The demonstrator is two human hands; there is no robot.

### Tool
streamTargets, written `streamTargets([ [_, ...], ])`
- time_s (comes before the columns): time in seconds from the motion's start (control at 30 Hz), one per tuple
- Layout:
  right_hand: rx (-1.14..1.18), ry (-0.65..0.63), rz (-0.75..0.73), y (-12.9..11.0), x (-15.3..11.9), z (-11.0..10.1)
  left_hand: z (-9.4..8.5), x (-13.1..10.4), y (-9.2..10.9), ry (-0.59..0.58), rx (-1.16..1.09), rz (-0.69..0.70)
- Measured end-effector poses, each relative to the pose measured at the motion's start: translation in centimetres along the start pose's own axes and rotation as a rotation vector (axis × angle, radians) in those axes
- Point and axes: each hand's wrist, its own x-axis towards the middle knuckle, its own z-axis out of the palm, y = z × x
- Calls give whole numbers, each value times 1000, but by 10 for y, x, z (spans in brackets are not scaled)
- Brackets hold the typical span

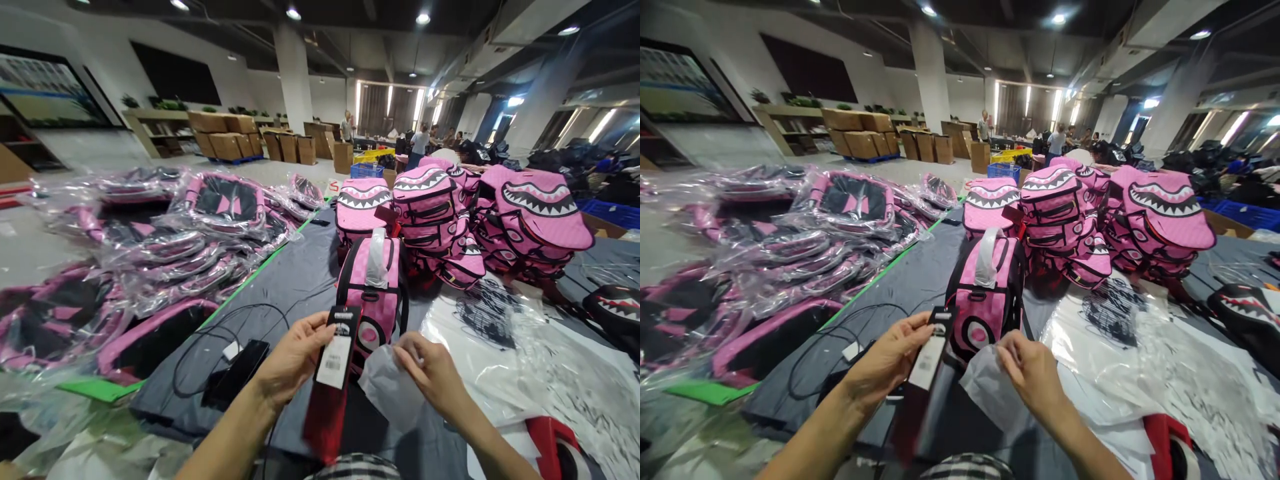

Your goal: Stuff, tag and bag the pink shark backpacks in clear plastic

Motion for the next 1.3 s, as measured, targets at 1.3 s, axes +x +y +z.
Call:
streamTargets([
  [1.3, 505, 5, 240, -11, 92, -28, 13, 60, 2, 464, 1069, 652],
])
